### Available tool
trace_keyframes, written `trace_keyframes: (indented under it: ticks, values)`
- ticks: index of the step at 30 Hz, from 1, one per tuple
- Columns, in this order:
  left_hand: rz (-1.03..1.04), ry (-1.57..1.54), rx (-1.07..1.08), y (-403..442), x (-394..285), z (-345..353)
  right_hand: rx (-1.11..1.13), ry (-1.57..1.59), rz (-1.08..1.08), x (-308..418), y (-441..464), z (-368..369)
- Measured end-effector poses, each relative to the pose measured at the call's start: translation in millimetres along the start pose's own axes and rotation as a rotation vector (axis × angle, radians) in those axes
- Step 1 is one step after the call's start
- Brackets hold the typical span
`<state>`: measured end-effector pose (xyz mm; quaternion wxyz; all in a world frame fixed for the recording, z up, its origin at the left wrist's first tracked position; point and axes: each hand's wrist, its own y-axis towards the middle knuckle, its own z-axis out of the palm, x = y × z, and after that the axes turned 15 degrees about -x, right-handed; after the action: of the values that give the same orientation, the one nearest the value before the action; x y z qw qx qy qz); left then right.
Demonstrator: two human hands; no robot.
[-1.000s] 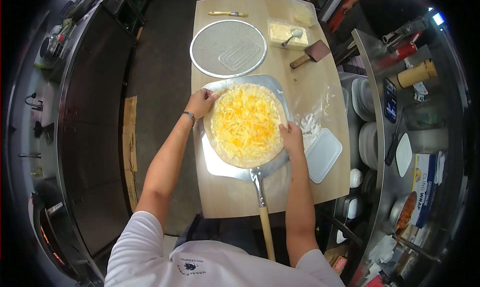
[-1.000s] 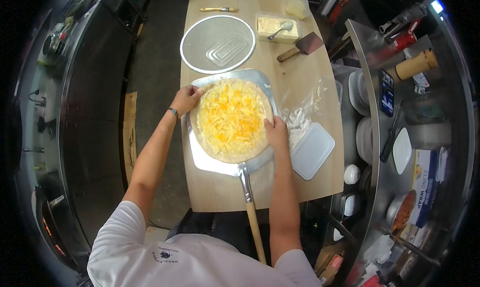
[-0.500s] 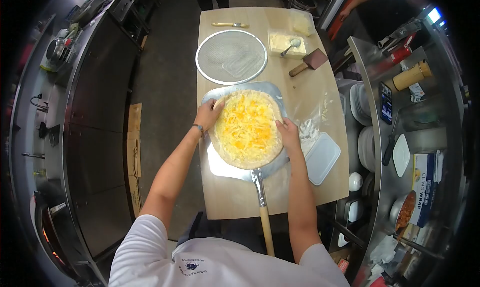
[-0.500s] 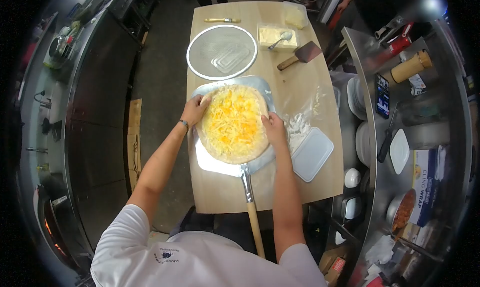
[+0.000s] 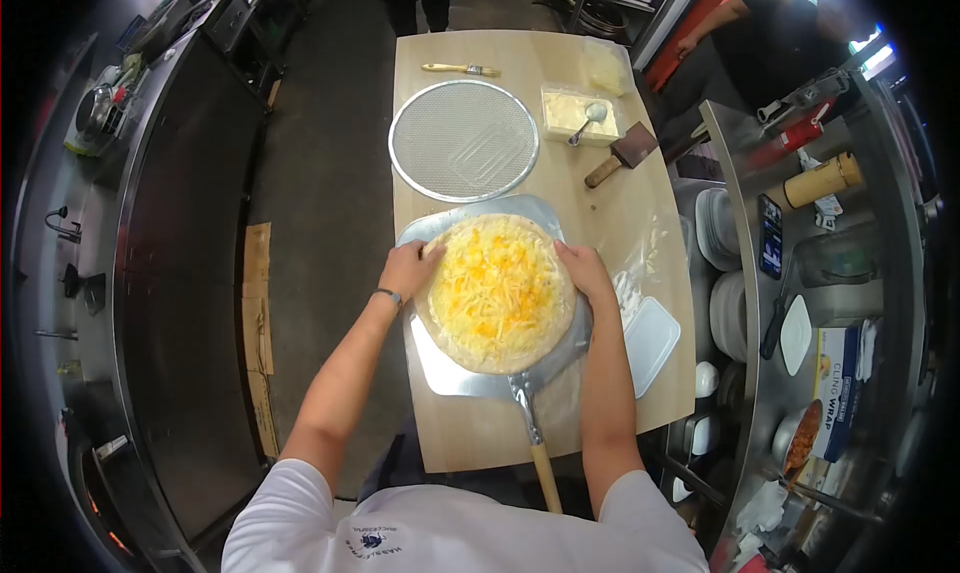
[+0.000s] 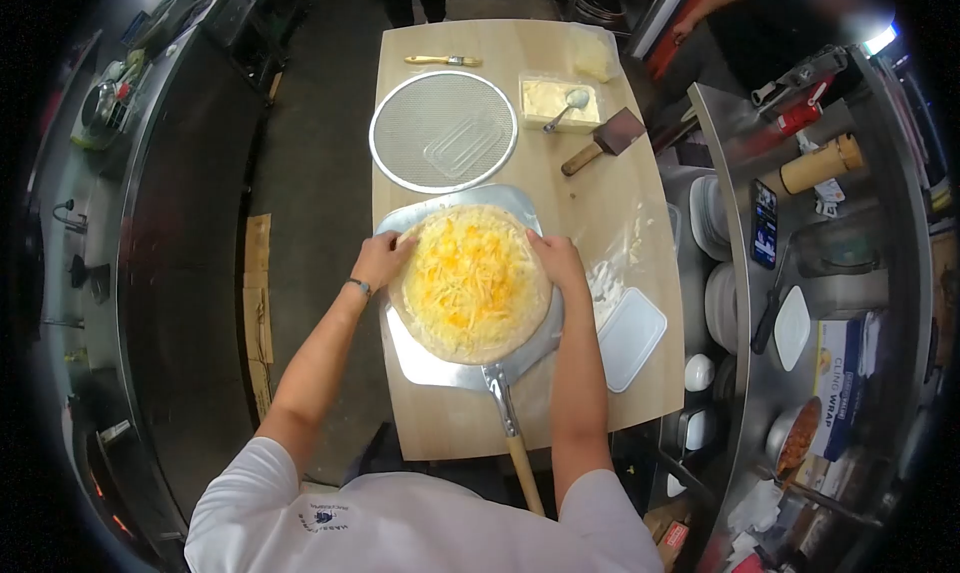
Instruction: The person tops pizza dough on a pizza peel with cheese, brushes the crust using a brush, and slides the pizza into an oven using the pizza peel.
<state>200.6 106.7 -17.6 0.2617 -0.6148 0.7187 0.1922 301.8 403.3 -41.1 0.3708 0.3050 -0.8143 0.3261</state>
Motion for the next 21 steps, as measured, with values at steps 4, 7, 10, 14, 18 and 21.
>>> trace_keyframes:
  ticks: [4,7,10,14,18,21]
  values:
    - [0.014,-0.034,0.027,28,-14,11,-0.036,-0.186,-0.112,25,7,11]
    - [-0.048,-0.033,0.185,37,-17,14,-0.018,-0.043,-0.194,24,19,23]
    - [0.12,-0.197,0.029,25,-8,16,0.08,0.146,-0.203,21,30,31]
    - [0.079,-0.392,-0.197,23,5,15,0.136,0.332,-0.237,35,45,43]
    - [0.151,-0.174,-0.324,31,9,15,0.024,-0.183,-0.537,60,44,46]
    - [0.153,0.115,-0.194,27,-8,-5,-0.346,-0.515,-0.667,65,-8,22]
